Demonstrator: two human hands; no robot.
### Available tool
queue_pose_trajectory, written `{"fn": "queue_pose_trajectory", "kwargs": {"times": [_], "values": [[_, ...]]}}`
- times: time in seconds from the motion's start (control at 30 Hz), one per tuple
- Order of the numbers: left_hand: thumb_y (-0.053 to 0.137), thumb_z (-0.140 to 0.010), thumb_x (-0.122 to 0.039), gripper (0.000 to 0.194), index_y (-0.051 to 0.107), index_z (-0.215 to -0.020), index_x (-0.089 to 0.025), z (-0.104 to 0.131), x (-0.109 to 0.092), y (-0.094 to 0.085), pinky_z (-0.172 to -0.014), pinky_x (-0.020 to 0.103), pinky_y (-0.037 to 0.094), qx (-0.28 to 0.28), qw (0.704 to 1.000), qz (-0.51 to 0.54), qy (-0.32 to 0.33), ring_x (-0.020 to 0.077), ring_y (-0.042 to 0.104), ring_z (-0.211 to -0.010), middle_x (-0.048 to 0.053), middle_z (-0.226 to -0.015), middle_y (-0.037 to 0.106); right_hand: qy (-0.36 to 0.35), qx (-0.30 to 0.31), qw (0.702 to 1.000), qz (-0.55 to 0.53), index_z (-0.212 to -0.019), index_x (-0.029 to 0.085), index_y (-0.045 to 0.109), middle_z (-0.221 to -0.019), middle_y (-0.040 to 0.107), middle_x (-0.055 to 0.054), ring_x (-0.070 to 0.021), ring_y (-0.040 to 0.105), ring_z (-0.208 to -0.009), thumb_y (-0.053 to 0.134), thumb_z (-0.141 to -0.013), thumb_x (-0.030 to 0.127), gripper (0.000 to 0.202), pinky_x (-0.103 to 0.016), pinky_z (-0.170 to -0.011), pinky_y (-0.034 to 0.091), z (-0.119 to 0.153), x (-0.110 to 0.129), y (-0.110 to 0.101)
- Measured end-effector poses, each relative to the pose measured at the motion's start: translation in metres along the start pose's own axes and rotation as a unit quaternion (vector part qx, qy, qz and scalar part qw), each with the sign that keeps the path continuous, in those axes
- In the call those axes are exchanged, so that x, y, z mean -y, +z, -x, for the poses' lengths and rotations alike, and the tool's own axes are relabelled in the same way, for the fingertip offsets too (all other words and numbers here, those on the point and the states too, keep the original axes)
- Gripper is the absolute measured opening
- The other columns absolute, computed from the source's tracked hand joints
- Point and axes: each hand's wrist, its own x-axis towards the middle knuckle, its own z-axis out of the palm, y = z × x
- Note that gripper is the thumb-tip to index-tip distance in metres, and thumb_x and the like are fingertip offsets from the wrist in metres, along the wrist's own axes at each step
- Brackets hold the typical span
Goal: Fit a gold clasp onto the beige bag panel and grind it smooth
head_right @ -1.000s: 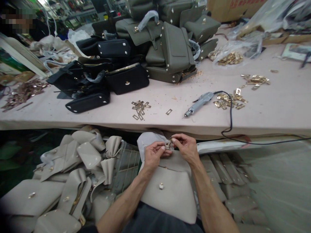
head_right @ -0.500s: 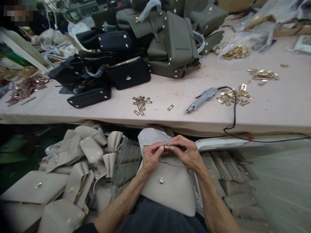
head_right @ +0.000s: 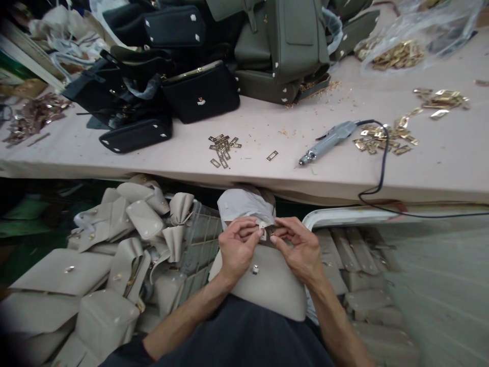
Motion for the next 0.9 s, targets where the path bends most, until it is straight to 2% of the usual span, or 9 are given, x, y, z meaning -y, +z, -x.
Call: {"fn": "queue_pose_trajectory", "kwargs": {"times": [0.07,0.13,0.27,0.4,0.53,0.7,0.8,0.9], "values": [[0.085,-0.078,-0.025,0.017,0.074,-0.088,-0.016,0.006,0.000,0.001,-0.077,0.030,0.067,-0.019,0.999,-0.027,0.014,0.0214,0.076,-0.088,0.011,-0.109,0.072,0.020,-0.008,1.000,-0.009,-0.127,0.027,0.073,-0.111,0.068,-0.009,-0.0193,0.069,-0.091,0.081,-0.086,0.029,0.041,-0.036,-0.086,0.063,0.002,-0.003,-0.001],[0.085,-0.079,-0.025,0.016,0.073,-0.084,-0.016,0.010,0.001,0.002,-0.074,0.028,0.066,-0.025,0.999,-0.042,0.016,0.0206,0.076,-0.085,0.009,-0.100,0.073,0.030,-0.008,0.999,0.000,-0.122,0.025,0.076,-0.105,0.069,-0.008,-0.0195,0.069,-0.092,0.081,-0.086,0.031,0.037,-0.036,-0.085,0.063,0.002,-0.004,-0.003],[0.085,-0.077,-0.023,0.017,0.073,-0.086,-0.016,0.013,0.002,0.004,-0.071,0.027,0.065,-0.038,0.998,-0.028,-0.029,0.0203,0.076,-0.077,0.007,-0.087,0.076,0.032,0.004,0.999,0.012,-0.122,0.027,0.077,-0.100,0.067,-0.006,-0.0177,0.066,-0.089,0.079,-0.088,0.032,0.034,-0.033,-0.084,0.062,-0.001,-0.001,-0.003],[0.085,-0.074,-0.020,0.015,0.074,-0.083,-0.015,0.010,0.004,0.003,-0.070,0.027,0.063,0.000,0.996,-0.009,-0.092,0.0210,0.077,-0.073,0.007,-0.081,0.078,0.030,0.035,0.999,0.018,-0.124,0.029,0.076,-0.105,0.065,-0.007,-0.0164,0.065,-0.091,0.074,-0.092,0.031,0.032,-0.030,-0.083,0.061,-0.002,0.002,-0.001],[0.086,-0.073,-0.022,0.015,0.075,-0.079,-0.014,0.005,0.003,0.001,-0.071,0.028,0.063,0.022,0.996,0.002,-0.091,0.0206,0.076,-0.072,0.008,-0.080,0.078,0.046,0.052,0.997,0.024,-0.118,0.027,0.078,-0.107,0.067,-0.008,-0.0182,0.067,-0.092,0.075,-0.090,0.034,0.029,-0.031,-0.082,0.063,-0.004,0.001,-0.003],[0.088,-0.071,-0.022,0.017,0.075,-0.077,-0.014,0.002,0.002,0.000,-0.069,0.027,0.062,0.029,0.995,0.009,-0.093,0.0194,0.075,-0.069,0.007,-0.077,0.077,0.060,0.014,0.998,0.026,-0.109,0.023,0.080,-0.094,0.071,-0.007,-0.0189,0.068,-0.081,0.078,-0.087,0.039,0.026,-0.031,-0.073,0.063,-0.006,0.003,-0.001],[0.086,-0.072,-0.020,0.015,0.075,-0.078,-0.014,0.001,0.002,-0.001,-0.069,0.026,0.061,0.035,0.995,0.011,-0.095,0.0185,0.074,-0.070,0.007,-0.077,0.077,0.052,-0.009,0.997,0.059,-0.102,0.023,0.081,-0.095,0.073,-0.007,-0.0200,0.070,-0.083,0.079,-0.087,0.039,0.022,-0.031,-0.074,0.062,-0.005,0.007,0.004],[0.084,-0.072,-0.018,0.012,0.075,-0.078,-0.014,0.000,0.004,-0.003,-0.068,0.025,0.061,0.042,0.993,0.014,-0.105,0.0180,0.074,-0.069,0.007,-0.076,0.077,0.037,-0.005,0.995,0.095,-0.100,0.025,0.082,-0.094,0.073,-0.006,-0.0187,0.069,-0.082,0.077,-0.088,0.037,0.018,-0.029,-0.073,0.060,-0.004,0.009,0.008]]}}
